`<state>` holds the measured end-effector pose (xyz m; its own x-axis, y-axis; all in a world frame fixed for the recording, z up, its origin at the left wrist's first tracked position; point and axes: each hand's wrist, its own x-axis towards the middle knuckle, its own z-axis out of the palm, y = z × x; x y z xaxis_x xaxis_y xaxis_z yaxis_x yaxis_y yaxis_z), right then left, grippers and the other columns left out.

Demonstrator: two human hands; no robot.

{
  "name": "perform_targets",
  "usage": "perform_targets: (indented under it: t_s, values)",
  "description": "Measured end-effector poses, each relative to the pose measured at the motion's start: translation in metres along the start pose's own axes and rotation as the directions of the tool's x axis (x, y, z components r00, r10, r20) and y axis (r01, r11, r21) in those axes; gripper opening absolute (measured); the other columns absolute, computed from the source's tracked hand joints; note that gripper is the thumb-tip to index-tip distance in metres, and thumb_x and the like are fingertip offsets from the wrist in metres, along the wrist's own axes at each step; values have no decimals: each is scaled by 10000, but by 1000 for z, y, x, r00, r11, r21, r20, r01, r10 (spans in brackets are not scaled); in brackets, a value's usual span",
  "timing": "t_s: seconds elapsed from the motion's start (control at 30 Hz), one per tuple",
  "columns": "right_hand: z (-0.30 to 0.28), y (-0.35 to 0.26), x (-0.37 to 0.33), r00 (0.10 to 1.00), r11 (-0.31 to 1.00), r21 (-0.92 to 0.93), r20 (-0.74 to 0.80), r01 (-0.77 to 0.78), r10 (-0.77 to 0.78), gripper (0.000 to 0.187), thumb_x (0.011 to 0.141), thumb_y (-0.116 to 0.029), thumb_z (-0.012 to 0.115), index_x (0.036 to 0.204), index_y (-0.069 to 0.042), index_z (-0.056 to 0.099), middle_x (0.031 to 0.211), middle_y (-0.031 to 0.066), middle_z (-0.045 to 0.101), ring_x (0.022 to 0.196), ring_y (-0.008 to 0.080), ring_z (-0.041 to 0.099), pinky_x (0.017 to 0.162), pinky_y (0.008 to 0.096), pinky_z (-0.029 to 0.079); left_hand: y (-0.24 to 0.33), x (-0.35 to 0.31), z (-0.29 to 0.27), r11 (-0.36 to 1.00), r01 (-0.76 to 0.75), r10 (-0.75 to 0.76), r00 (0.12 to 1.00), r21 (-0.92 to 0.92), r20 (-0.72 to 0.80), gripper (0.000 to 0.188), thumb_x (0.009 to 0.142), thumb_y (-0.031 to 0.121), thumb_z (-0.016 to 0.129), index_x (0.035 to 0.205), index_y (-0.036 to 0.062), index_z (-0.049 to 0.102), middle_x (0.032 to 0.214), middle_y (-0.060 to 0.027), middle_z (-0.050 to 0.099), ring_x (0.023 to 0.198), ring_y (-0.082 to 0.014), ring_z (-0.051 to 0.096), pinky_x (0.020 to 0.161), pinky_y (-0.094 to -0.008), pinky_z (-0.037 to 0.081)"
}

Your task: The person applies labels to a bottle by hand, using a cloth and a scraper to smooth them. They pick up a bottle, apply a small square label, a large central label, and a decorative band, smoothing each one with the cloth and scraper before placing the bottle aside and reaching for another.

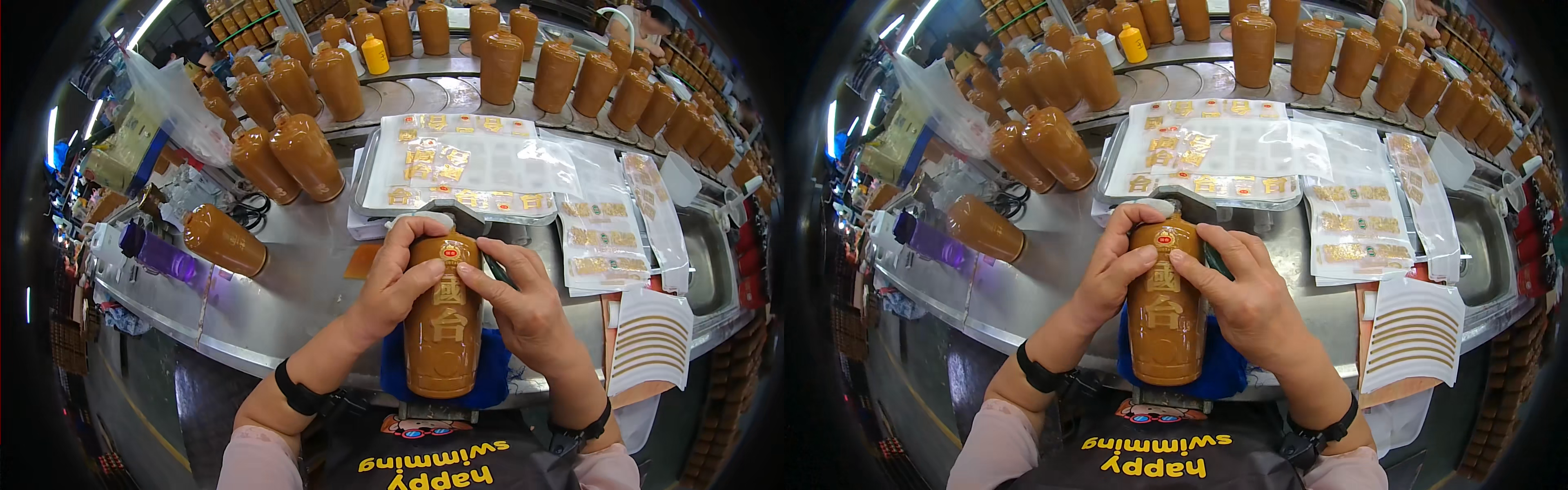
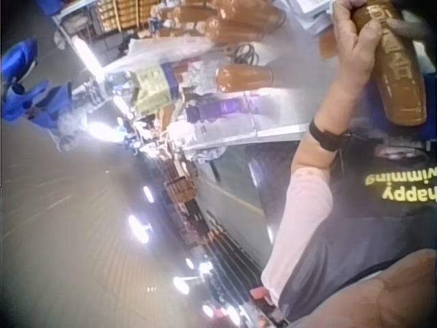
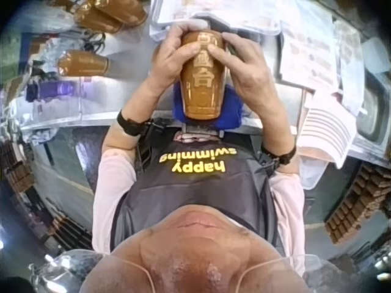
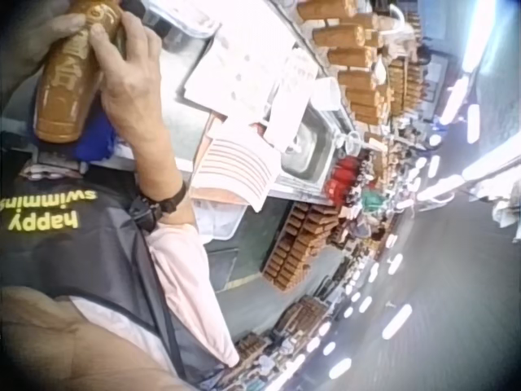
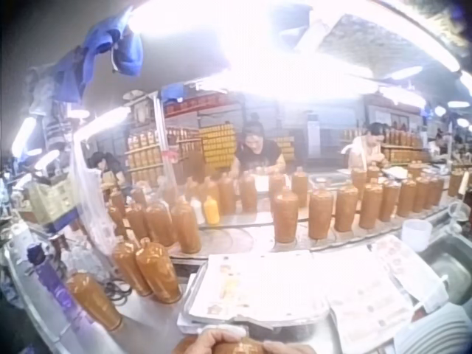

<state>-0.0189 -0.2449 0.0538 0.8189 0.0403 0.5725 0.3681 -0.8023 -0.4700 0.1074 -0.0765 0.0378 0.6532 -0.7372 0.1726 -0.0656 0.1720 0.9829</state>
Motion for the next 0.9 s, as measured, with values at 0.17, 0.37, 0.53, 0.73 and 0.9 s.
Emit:
perform_targets:
  t_s: [0.17, 0.37, 0.53, 0.73, 0.9]
  values:
    - [3, 1, -2, 1000, 1000, 21, -15, -8, 8, 552, 698, 86, 611, 1213, -110, 638, 1259, 196, 536, 1075, 381, 550, 906, 420, 495, -4, 0, 2, 998, -40, 42, 998, 48, -49, 351, 890, 180, 572, 1177, -3, 487, 1169, -97, 512, 1112, -169, 479, 999, -306, 367]
    - [2, 1, -1, 1000, 999, 38, -21, -16, 17, 556, 698, 97, 610, 1213, -110, 638, 1250, 194, 542, 1071, 381, 552, 906, 419, 495, -1, 0, 0, 996, 35, -35, 999, 87, -3, 347, 906, 129, 527, 1221, 29, 418, 1180, -100, 515, 1082, -141, 510, 967, -290, 414]
    - [2, 3, -5, 999, 996, 77, -29, -39, 42, 544, 704, 81, 625, 1211, -119, 642, 1249, 191, 541, 1070, 379, 554, 906, 418, 495, -1, -2, 2, 999, 36, -37, 999, -32, -36, 357, 906, 168, 553, 1214, 20, 448, 1168, -98, 522, 1089, -152, 505, 978, -297, 400]
    - [1, 0, -5, 1000, 999, 33, -15, 8, -7, 549, 706, 77, 626, 1216, -125, 642, 1246, 200, 546, 1073, 377, 559, 902, 418, 498, -2, -3, -7, 992, 4, -9, 999, 123, 42, 398, 928, 190, 537, 1267, 32, 400, 1239, -117, 502, 1139, -157, 501, 1004, -306, 400]
    - [2, 2, -14, 1000, 1000, 20, -27, -11, 12, 529, 715, 67, 634, 1207, -127, 652, 1243, 208, 553, 1075, 383, 564, 901, 419, 500, 2, -5, -1, 993, 43, -38, 998, -112, 42, 483, 910, 213, 567, 1316, 31, 377, 1265, -118, 491, 1180, -170, 485, 1036, -316, 379]
